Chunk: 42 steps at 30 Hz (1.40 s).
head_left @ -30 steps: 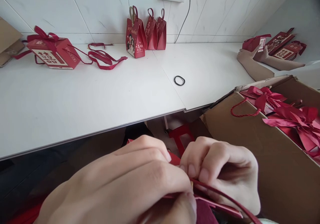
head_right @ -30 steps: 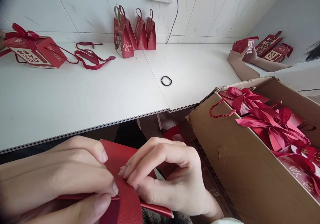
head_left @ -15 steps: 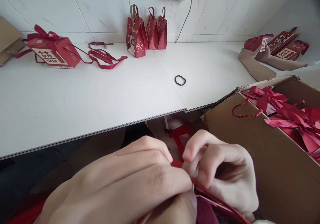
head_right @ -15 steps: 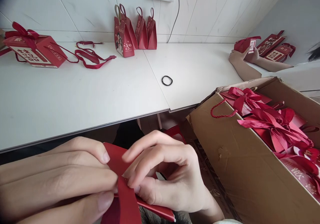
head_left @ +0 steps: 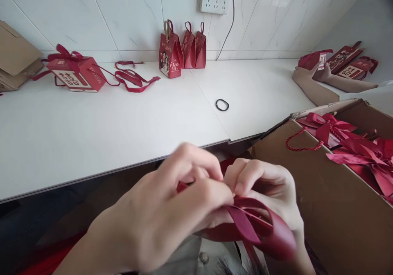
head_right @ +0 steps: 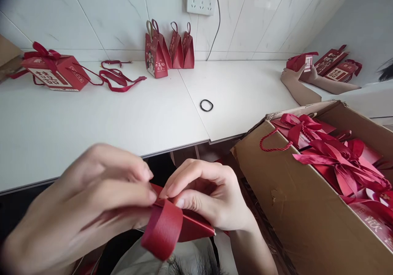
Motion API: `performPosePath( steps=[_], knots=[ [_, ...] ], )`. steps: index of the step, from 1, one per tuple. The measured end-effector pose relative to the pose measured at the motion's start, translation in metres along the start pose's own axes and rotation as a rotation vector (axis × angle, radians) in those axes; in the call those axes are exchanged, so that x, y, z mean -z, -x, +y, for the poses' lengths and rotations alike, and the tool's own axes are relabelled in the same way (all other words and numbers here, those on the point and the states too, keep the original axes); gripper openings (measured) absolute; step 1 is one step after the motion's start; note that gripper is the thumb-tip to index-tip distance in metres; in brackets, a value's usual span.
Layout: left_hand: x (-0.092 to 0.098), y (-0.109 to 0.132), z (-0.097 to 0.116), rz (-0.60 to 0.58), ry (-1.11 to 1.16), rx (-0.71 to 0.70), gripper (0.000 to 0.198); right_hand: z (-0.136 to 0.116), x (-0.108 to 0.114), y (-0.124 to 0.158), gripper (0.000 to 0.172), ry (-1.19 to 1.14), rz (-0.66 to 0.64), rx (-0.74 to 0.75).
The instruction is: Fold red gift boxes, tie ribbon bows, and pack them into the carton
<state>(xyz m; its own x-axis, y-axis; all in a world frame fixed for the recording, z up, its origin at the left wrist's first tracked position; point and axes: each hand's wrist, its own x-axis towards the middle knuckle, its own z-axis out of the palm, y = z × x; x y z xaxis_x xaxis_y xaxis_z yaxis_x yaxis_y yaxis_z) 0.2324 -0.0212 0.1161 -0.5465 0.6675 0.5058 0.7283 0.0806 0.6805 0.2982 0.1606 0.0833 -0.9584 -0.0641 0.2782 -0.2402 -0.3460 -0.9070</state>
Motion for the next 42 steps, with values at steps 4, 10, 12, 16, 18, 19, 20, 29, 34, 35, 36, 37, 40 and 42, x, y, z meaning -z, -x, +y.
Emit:
performPosePath(
  steps=[4, 10, 12, 16, 18, 19, 20, 29, 34, 35, 36, 37, 40, 42],
  knots=[
    [0.006, -0.01, -0.016, -0.121, 0.007, -0.124, 0.028, 0.009, 0.012, -0.019, 0.01, -0.056, -0.023, -0.086],
    [0.016, -0.03, -0.041, 0.003, 0.026, -0.181, 0.013, 0.019, 0.027, -0.069, 0.007, -0.088, -0.11, -0.199],
    [0.025, -0.04, -0.05, 0.076, -0.038, -0.2, 0.011, 0.015, 0.033, -0.088, 0.024, 0.026, -0.136, -0.163],
    [0.045, -0.063, -0.074, 0.234, -0.244, -0.242, 0.009, -0.002, 0.036, -0.133, 0.038, 0.29, -0.219, -0.053],
    [0.053, -0.075, -0.091, 0.294, -0.362, -0.263, 0.008, -0.005, 0.031, -0.158, 0.031, 0.429, -0.226, -0.015],
    [0.056, -0.079, -0.102, 0.318, -0.413, -0.263, 0.009, -0.004, 0.027, -0.171, 0.027, 0.496, -0.211, 0.005],
    [0.059, -0.083, -0.114, 0.339, -0.453, -0.254, 0.01, 0.0, 0.023, -0.183, 0.022, 0.556, -0.182, 0.028],
    [0.072, -0.093, -0.19, 0.444, -0.388, -0.003, 0.005, 0.052, 0.017, -0.248, 0.017, 0.782, -0.097, 0.082],
    [0.069, -0.093, -0.186, 0.519, -0.157, 0.192, 0.019, 0.066, 0.023, -0.246, 0.02, 0.719, -0.108, 0.11],
    [0.067, -0.092, -0.184, 0.544, -0.1, 0.234, 0.025, 0.068, 0.024, -0.243, 0.02, 0.697, -0.093, 0.123],
    [0.066, -0.092, -0.183, 0.557, -0.047, 0.266, 0.029, 0.07, 0.024, -0.241, 0.019, 0.684, -0.074, 0.137],
    [0.064, -0.092, -0.182, 0.556, 0.0, 0.284, 0.029, 0.072, 0.024, -0.239, 0.018, 0.681, -0.058, 0.148],
    [0.061, -0.091, -0.178, 0.505, 0.084, 0.271, 0.021, 0.071, 0.024, -0.235, 0.013, 0.673, -0.06, 0.144],
    [0.06, -0.09, -0.177, 0.487, 0.09, 0.26, 0.02, 0.07, 0.025, -0.234, 0.012, 0.619, -0.085, 0.109]
  ],
)
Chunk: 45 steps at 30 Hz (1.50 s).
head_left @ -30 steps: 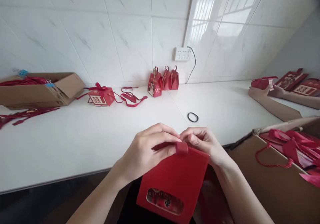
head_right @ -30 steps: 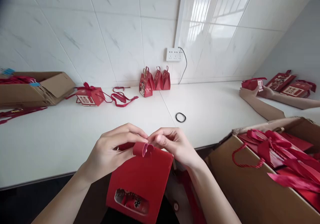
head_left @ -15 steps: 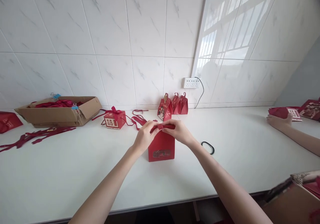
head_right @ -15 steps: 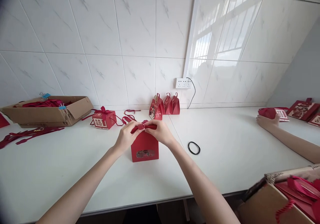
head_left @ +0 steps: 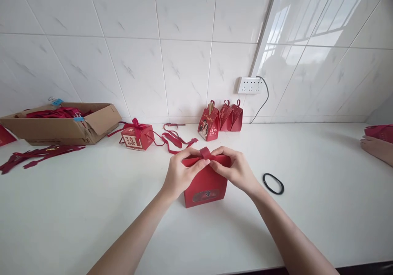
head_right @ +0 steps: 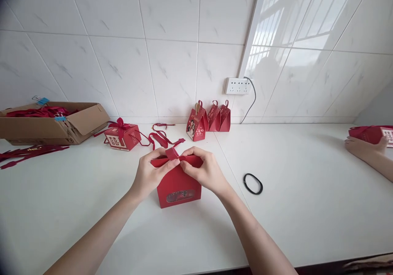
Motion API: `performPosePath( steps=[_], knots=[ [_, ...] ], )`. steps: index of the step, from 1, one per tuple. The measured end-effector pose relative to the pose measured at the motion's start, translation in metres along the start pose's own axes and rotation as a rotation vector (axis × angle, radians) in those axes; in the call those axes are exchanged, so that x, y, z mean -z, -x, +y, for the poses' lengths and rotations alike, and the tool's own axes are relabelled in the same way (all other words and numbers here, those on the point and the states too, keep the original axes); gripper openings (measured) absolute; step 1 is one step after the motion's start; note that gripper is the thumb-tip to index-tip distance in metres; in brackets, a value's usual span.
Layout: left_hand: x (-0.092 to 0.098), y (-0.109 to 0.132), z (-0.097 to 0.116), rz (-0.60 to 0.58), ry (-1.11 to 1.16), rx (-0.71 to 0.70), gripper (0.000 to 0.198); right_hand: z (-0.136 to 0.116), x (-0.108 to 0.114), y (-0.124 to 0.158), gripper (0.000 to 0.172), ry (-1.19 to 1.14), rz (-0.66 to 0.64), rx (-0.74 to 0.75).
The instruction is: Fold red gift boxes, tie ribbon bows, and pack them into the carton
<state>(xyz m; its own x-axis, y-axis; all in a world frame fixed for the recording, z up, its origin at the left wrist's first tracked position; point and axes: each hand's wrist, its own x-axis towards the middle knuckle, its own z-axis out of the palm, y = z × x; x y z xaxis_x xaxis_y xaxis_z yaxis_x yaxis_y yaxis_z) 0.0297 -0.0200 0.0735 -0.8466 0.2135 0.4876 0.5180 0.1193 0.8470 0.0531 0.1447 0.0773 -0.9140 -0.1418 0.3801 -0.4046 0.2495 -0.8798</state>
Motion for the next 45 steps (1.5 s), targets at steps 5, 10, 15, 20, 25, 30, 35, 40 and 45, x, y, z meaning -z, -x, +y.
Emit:
performPosePath(
  steps=[5, 10, 15, 20, 25, 30, 35, 40, 45],
  knots=[
    [0.001, -0.001, -0.002, -0.007, 0.028, 0.037, 0.023, 0.0, 0.001, 0.0, 0.019, -0.176, 0.024, -0.088],
    [0.0, -0.001, -0.004, -0.005, 0.064, 0.033, 0.023, 0.001, -0.001, 0.001, 0.012, -0.181, 0.034, -0.053],
    [-0.001, 0.0, -0.005, 0.005, 0.086, 0.03, 0.018, 0.002, 0.0, 0.001, 0.011, -0.179, 0.056, -0.048],
    [0.001, 0.001, -0.007, -0.096, 0.142, 0.008, 0.012, 0.002, -0.002, 0.002, 0.011, -0.229, 0.062, -0.099],
    [0.002, 0.001, -0.01, -0.091, 0.153, 0.041, 0.015, 0.003, -0.001, 0.001, 0.01, -0.245, 0.057, -0.094],
    [0.002, 0.001, -0.01, -0.082, 0.125, 0.015, 0.014, 0.004, 0.0, 0.0, 0.012, -0.265, 0.021, -0.109],
    [0.002, 0.001, -0.012, -0.048, 0.095, 0.019, 0.014, 0.004, -0.002, 0.002, 0.015, -0.307, 0.028, -0.162],
    [0.001, 0.002, -0.01, -0.043, 0.082, 0.027, 0.012, 0.008, -0.005, 0.004, 0.015, -0.31, 0.044, -0.068],
    [-0.001, 0.002, -0.007, -0.045, 0.074, 0.02, 0.013, 0.011, -0.009, 0.005, 0.009, -0.241, 0.133, -0.003]
  ],
)
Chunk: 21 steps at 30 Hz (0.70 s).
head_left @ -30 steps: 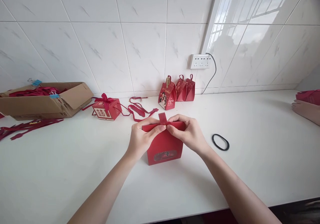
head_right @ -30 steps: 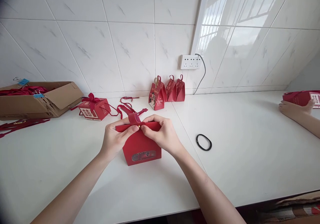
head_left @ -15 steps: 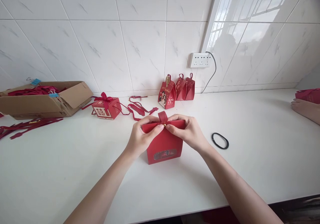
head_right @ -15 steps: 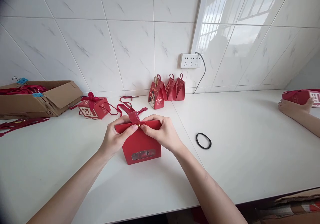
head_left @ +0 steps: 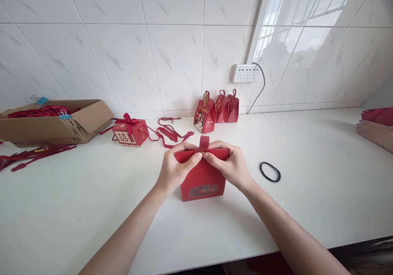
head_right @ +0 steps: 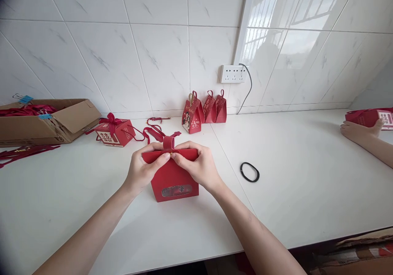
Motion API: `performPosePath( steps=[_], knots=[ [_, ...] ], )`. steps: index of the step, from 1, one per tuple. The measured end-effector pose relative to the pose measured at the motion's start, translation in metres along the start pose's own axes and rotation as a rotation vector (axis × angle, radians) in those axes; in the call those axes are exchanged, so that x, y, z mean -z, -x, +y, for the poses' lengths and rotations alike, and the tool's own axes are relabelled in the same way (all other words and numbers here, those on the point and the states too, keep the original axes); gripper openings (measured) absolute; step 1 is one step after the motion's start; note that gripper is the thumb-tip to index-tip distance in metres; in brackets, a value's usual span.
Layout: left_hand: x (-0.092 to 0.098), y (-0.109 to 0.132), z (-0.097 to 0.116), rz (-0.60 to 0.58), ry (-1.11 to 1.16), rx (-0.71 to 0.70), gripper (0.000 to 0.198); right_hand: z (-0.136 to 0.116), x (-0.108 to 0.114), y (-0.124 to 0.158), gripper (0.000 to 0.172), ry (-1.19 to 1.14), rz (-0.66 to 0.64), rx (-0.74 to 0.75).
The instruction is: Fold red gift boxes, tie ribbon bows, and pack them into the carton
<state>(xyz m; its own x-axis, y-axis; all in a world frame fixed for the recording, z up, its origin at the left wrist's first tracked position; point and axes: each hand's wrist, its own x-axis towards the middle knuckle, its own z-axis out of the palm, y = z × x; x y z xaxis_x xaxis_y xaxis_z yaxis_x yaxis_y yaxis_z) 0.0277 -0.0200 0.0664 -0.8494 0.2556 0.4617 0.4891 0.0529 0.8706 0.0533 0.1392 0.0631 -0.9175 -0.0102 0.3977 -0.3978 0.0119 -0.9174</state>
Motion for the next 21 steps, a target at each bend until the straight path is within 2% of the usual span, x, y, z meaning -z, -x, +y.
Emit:
performPosePath(
  steps=[8, 11, 16, 21],
  knots=[
    [0.001, 0.003, 0.003, -0.056, -0.016, -0.038, 0.015, -0.006, 0.002, 0.001, 0.01, -0.013, -0.055, -0.03],
    [0.002, 0.005, 0.005, -0.088, -0.05, -0.085, 0.015, -0.007, 0.003, 0.002, 0.009, 0.04, -0.072, 0.017],
    [0.003, 0.008, 0.009, -0.086, -0.121, -0.332, 0.008, -0.005, 0.007, 0.009, 0.002, 0.195, -0.063, 0.321],
    [0.003, 0.011, 0.007, -0.031, -0.184, -0.701, 0.008, -0.002, 0.009, 0.014, 0.011, 0.358, -0.092, 0.776]
  ],
)
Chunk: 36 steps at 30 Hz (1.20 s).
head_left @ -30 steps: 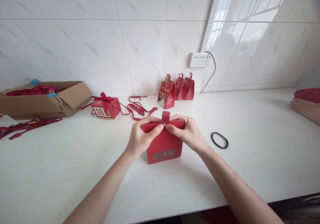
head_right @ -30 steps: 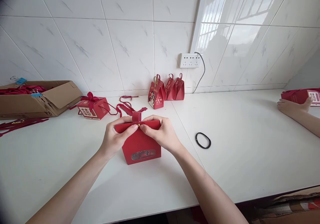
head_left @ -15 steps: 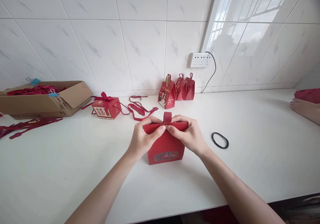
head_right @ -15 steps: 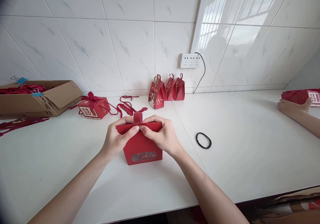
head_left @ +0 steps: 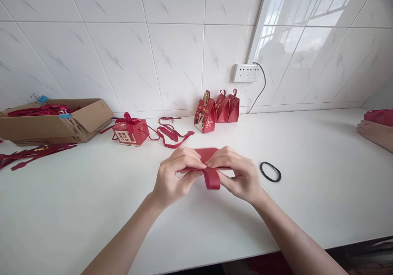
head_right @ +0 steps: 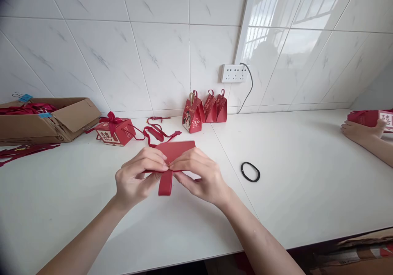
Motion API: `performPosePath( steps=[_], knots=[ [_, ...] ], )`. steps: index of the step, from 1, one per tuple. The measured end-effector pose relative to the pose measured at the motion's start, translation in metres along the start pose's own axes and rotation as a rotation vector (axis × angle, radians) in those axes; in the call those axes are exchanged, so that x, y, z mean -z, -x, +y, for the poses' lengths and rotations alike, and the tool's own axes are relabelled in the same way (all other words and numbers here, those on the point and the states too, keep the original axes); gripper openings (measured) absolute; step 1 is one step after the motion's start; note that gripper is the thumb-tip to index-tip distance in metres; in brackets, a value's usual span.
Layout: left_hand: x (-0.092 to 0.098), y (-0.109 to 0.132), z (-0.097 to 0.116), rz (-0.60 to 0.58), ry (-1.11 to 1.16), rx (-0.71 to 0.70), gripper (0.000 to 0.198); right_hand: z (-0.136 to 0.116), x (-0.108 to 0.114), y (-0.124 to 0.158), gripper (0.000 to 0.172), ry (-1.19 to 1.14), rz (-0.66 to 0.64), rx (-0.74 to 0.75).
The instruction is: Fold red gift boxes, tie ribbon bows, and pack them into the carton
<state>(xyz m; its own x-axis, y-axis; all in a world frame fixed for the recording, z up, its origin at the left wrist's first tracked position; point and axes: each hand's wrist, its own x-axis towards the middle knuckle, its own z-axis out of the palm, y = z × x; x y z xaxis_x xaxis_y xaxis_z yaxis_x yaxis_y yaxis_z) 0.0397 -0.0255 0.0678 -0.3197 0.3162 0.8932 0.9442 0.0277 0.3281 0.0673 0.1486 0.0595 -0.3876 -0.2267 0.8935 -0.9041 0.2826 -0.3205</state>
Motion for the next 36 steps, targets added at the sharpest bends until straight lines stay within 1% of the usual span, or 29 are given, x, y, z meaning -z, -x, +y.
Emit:
performPosePath(
  steps=[2, 3, 4, 6, 9, 12, 16, 21, 26, 30, 36],
  knots=[
    [-0.0006, 0.0021, -0.002, 0.04, -0.062, -0.153, 0.014, 0.0007, -0.0008, 0.0005, 0.018, 0.092, 0.002, 0.181],
    [-0.001, 0.0031, -0.0029, 0.057, -0.094, -0.208, 0.016, 0.001, -0.0013, 0.0005, 0.02, 0.128, 0.001, 0.237],
    [-0.0013, 0.004, -0.0036, 0.071, -0.121, -0.247, 0.018, 0.0012, -0.0018, 0.0005, 0.021, 0.15, 0.001, 0.266],
    [-0.0019, 0.0054, -0.0044, 0.083, -0.157, -0.283, 0.018, 0.0013, -0.0026, 0.0006, 0.022, 0.173, -0.001, 0.252],
    [-0.0026, 0.0063, -0.0042, 0.081, -0.179, -0.292, 0.017, 0.0007, -0.003, 0.0012, 0.028, 0.221, -0.017, 0.207],
    [-0.0034, 0.0062, -0.0036, 0.091, -0.184, -0.288, 0.015, 0.0008, -0.0029, 0.0018, 0.031, 0.252, -0.036, 0.215],
    [-0.0044, 0.0057, -0.0025, 0.108, -0.196, -0.272, 0.012, 0.0026, -0.0024, 0.0021, 0.028, 0.267, -0.031, 0.232],
    [-0.0048, 0.0056, -0.002, 0.123, -0.194, -0.274, 0.014, 0.0043, -0.0025, 0.0028, 0.021, 0.293, -0.013, 0.252],
    [-0.0049, 0.0062, -0.0027, 0.124, -0.194, -0.261, 0.016, 0.0039, -0.0038, 0.0037, 0.016, 0.267, -0.002, 0.247],
    [-0.0051, 0.0064, -0.0027, 0.122, -0.184, -0.271, 0.016, 0.0038, -0.0037, 0.0038, 0.016, 0.274, 0.0, 0.265],
    [-0.0054, 0.0061, -0.0014, 0.137, -0.198, -0.26, 0.016, 0.0055, -0.0045, 0.005, 0.02, 0.311, 0.036, 0.291]
  ],
)
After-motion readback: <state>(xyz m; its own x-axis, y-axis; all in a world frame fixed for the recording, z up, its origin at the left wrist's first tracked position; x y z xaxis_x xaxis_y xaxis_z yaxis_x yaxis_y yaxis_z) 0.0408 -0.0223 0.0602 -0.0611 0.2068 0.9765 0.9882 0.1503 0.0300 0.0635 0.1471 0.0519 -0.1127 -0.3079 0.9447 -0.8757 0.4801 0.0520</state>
